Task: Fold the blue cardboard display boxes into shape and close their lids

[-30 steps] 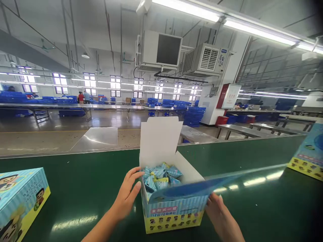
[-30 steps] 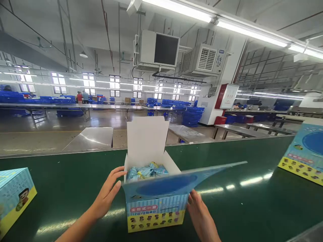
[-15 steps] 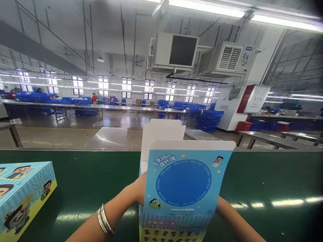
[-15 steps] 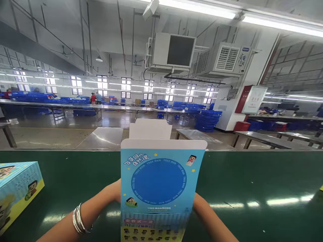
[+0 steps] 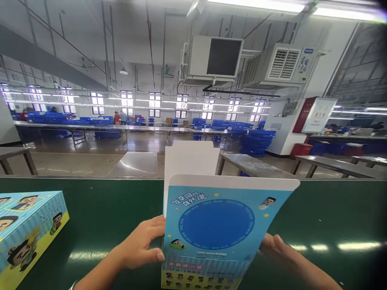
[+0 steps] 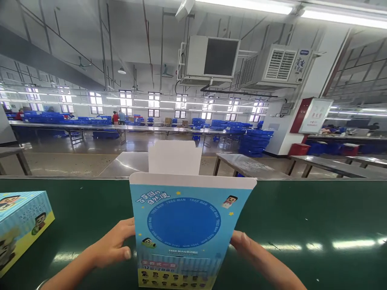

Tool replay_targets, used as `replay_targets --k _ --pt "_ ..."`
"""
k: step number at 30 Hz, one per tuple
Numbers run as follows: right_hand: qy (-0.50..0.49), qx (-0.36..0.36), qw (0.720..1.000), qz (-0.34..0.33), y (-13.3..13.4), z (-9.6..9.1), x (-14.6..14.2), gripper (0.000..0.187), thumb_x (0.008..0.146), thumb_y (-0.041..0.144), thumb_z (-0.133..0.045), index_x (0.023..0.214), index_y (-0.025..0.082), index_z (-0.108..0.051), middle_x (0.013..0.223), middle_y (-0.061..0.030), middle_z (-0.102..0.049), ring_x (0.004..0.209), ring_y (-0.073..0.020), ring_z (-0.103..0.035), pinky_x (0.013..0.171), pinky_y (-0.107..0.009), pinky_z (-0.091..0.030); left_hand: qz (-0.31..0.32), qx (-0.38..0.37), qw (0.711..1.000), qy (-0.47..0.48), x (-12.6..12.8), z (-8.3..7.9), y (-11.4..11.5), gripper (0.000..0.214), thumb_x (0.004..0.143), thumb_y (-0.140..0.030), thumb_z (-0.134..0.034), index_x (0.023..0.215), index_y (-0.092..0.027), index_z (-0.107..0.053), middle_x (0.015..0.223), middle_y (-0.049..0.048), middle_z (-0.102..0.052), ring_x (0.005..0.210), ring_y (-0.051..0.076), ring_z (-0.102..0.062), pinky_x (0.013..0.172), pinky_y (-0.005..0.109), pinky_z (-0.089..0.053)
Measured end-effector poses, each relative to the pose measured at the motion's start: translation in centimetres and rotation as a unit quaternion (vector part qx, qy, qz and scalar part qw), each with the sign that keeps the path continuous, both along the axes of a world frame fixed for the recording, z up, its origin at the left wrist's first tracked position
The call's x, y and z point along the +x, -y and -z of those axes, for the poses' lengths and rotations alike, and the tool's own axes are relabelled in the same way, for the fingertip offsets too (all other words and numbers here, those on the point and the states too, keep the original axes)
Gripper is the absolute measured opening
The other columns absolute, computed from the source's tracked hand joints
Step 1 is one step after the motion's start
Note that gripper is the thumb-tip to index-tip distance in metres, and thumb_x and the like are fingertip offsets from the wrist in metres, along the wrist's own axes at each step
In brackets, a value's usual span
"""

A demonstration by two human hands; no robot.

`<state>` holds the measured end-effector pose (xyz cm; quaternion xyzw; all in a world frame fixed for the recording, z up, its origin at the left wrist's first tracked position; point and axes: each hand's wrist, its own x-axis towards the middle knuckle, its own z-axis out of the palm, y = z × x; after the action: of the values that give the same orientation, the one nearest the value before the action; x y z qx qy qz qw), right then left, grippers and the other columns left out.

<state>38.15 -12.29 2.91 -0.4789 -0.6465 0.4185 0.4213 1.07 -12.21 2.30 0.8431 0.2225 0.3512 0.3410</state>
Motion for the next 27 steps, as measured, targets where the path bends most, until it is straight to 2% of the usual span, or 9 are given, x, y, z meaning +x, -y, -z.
replay_targets --k 3,5,7,9,12,15,21,24,27 --pt "0.055 -0.051 0.993 -0.087 0.3 -2.0 -1.8 0.064 0.073 0.071 -0.061 0.108 0.019 -0.071 0.111 -0.0147 -0.066 0.110 -0.0366 -0.058 0.095 -0.048 -0.048 -0.064 -0.177 0.976 0.114 0.5 -0.9 -1.6 0.033 0.072 -0.054 -0.072 0.069 -0.021 -0.068 0.079 0.0038 -0.068 0.088 0.027 -0.061 0.087 0.034 -0.045" --pt "0.077 -0.036 0.996 -0.032 -0.9 -2.6 -3.9 0.068 0.077 0.066 -0.059 0.127 0.020 -0.058 0.119 -0.0149 -0.062 0.106 -0.0349 -0.060 0.090 -0.049 -0.051 -0.098 -0.270 0.940 0.186 1.2 -1.1 -3.6 0.025 0.070 -0.042 -0.076 0.076 -0.020 -0.066 0.076 0.0029 -0.067 0.079 0.024 -0.063 0.080 0.033 -0.047" --pt "0.115 0.042 0.990 0.073 -3.0 -2.6 -6.1 0.082 0.076 0.062 -0.061 0.142 0.021 -0.037 0.133 -0.0163 -0.052 0.109 -0.0347 -0.059 0.089 -0.050 -0.051 -0.105 -0.322 0.913 0.229 1.8 -1.4 -6.0 0.032 0.068 -0.035 -0.075 0.094 -0.018 -0.064 0.088 0.0059 -0.069 0.079 0.025 -0.064 0.077 0.036 -0.049" --pt "0.196 0.169 0.956 0.140 -5.6 -2.8 -8.0 0.086 0.075 0.055 -0.062 0.146 0.021 -0.029 0.144 -0.0159 -0.040 0.122 -0.0356 -0.049 0.097 -0.053 -0.044 -0.095 -0.379 0.881 0.265 2.1 -1.9 -8.0 0.039 0.066 -0.031 -0.071 0.100 -0.014 -0.062 0.092 0.0104 -0.070 0.079 0.026 -0.066 0.078 0.040 -0.051" --pt "0.326 0.317 0.888 0.075 -9.0 -4.0 -10.8 0.069 0.081 0.051 -0.059 0.140 0.020 -0.039 0.144 -0.0126 -0.040 0.133 -0.0329 -0.036 0.109 -0.052 -0.031 -0.056 -0.437 0.843 0.308 2.1 -2.7 -9.9 0.043 0.066 -0.036 -0.064 0.100 -0.010 -0.062 0.091 0.0144 -0.070 0.082 0.030 -0.067 0.081 0.044 -0.051" --pt "0.399 0.340 0.851 0.008 -11.5 -5.8 -13.5 0.067 0.081 0.058 -0.060 0.133 0.018 -0.047 0.138 -0.0140 -0.047 0.129 -0.0330 -0.039 0.108 -0.051 -0.030 -0.034 -0.466 0.818 0.336 2.1 -3.0 -10.3 0.046 0.071 -0.042 -0.057 0.102 -0.008 -0.062 0.089 0.0154 -0.070 0.085 0.033 -0.067 0.083 0.048 -0.051" --pt "0.435 0.300 0.848 -0.038 -13.7 -6.3 -16.5 0.050 0.078 0.065 -0.061 0.095 0.019 -0.063 0.102 -0.0103 -0.064 0.099 -0.0293 -0.056 0.091 -0.044 -0.041 -0.057 -0.460 0.800 0.381 1.9 -2.7 -9.6 0.045 0.072 -0.039 -0.056 0.103 -0.007 -0.063 0.090 0.0162 -0.069 0.090 0.035 -0.066 0.085 0.049 -0.050" --pt "0.441 0.268 0.856 -0.034 -14.2 -5.3 -17.1 0.048 0.076 0.067 -0.060 0.082 0.019 -0.061 0.088 -0.0093 -0.066 0.091 -0.0312 -0.057 0.086 -0.045 -0.041 -0.121 -0.437 0.804 0.386 1.3 -2.1 -10.0 0.042 0.078 -0.043 -0.057 0.099 -0.007 -0.062 0.091 0.0170 -0.067 0.088 0.034 -0.065 0.083 0.049 -0.051" --pt "0.419 0.239 0.876 -0.011 -14.4 -4.5 -17.6 0.052 0.069 0.067 -0.067 0.090 0.020 -0.060 0.089 -0.0096 -0.065 0.091 -0.0336 -0.056 0.075 -0.042 -0.044 -0.253 -0.374 0.800 0.395 0.3 -1.1 -11.0 0.043 0.075 -0.033 -0.072 0.110 -0.013 -0.056 0.107 0.0116 -0.062 0.099 0.027 -0.061 0.091 0.041 -0.047"
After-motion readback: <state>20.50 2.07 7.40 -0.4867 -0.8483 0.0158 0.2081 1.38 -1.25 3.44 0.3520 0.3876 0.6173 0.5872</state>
